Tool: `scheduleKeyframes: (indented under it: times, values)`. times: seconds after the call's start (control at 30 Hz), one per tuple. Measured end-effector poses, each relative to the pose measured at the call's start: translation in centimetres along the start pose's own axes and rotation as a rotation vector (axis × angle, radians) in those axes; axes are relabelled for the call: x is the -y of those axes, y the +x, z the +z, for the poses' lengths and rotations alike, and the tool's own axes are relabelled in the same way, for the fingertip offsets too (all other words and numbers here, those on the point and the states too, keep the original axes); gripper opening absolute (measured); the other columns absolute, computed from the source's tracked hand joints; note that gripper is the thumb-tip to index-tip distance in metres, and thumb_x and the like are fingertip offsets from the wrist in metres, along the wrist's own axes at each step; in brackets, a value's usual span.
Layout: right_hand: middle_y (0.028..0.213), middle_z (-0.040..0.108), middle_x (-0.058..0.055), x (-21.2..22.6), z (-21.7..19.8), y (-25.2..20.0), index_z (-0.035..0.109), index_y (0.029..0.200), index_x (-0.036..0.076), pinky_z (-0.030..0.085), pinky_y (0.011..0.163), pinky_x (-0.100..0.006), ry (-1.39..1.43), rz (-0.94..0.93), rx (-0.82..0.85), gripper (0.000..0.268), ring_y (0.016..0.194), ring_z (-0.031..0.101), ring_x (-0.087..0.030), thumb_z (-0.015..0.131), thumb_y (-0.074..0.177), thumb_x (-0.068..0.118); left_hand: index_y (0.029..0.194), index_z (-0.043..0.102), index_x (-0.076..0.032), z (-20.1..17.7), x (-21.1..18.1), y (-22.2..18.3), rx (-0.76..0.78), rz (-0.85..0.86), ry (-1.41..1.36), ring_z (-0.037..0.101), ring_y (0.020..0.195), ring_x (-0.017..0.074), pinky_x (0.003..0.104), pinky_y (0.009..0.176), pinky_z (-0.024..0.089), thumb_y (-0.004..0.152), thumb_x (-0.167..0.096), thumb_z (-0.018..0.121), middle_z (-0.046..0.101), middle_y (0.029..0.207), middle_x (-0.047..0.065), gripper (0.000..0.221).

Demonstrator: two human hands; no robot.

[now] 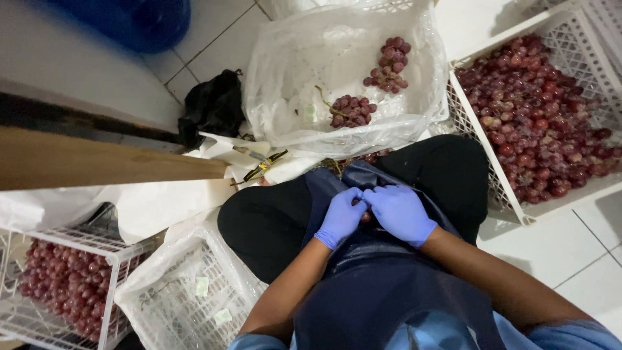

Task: A person wearing gloves sorts red grapes by picking them from bunches and placing them into a plastic-lined crate.

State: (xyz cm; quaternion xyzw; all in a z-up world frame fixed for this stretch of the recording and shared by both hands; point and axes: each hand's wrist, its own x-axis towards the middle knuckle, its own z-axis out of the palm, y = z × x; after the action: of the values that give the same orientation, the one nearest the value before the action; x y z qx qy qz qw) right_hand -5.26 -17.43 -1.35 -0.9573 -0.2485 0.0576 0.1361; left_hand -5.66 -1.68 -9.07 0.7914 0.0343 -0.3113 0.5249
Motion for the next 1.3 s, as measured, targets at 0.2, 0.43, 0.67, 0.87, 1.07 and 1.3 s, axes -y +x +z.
scheduleKeyframes:
  times: [0.2,0.43,0.67,0.87,1.07,1.3]
  values:
    - [0.088,0.067,-0.007,-1.6,0.5,-0.2,0.065,0.095,0.012,0.050,0.080,-0.044,0.275,0.119,0.015,0.018,0.085,0.065,-0.031,0.060,0.090,0.029,0.094,0.069,-0.008,0.4,-0.7,-1.0,0.079,0.075,-0.058,0.067,0.097,0.0281,0.040,0.089,0.049,0.086,-0.017,0.067,0.071,0.092,0.013,0.012]
    - [0.094,0.073,-0.015,-3.0,-2.5,0.0,0.053,0.129,0.027,0.053,0.079,-0.052,0.420,0.518,0.140,0.038,0.093,0.070,-0.040,0.052,0.092,0.015,0.091,0.068,-0.003,-4.1,-8.5,-1.7,0.152,0.190,-0.387,0.066,0.079,0.0214,0.035,0.089,0.049,0.092,-0.007,0.061,0.068,0.073,0.014,0.009]
    - [0.119,0.069,-0.017,-3.1,-6.2,0.3,0.075,0.104,0.008,0.050,0.094,-0.049,0.733,0.287,0.160,0.021,0.110,0.065,-0.037,0.061,0.093,0.017,0.095,0.062,-0.006,-5.0,-9.8,2.3,0.030,0.197,-0.863,0.067,0.086,0.0125,0.023,0.078,0.055,0.091,-0.007,0.064,0.068,0.096,0.006,0.005]
    - [0.111,0.065,-0.012,-6.0,-3.5,0.8,0.058,0.127,0.007,0.051,0.061,-0.031,1.562,0.610,-0.145,0.038,0.071,0.060,-0.019,0.040,0.105,0.033,0.096,0.067,-0.005,-3.4,-10.9,2.9,0.009,0.340,-0.612,0.067,0.092,0.0178,0.032,0.085,0.054,0.091,-0.007,0.067,0.069,0.095,0.011,0.006]
    - [0.097,0.072,-0.007,-7.6,2.2,-0.3,0.063,0.123,0.014,0.047,0.058,-0.029,2.183,0.687,-0.137,0.048,0.074,0.068,-0.022,0.046,0.101,0.054,0.093,0.068,-0.013,-2.7,-13.8,0.8,-0.059,0.416,-0.133,0.069,0.093,0.0257,0.038,0.085,0.054,0.089,-0.013,0.068,0.069,0.088,0.008,0.004]
    - [0.112,0.069,-0.012,-3.5,-5.7,0.7,0.066,0.120,0.010,0.051,0.083,-0.040,0.944,0.697,-0.123,0.041,0.100,0.067,-0.030,0.079,0.081,0.011,0.098,0.067,-0.012,-2.4,-11.6,2.6,-0.111,0.303,-0.172,0.070,0.091,0.0227,0.037,0.084,0.054,0.085,-0.012,0.073,0.072,0.088,0.008,0.014]
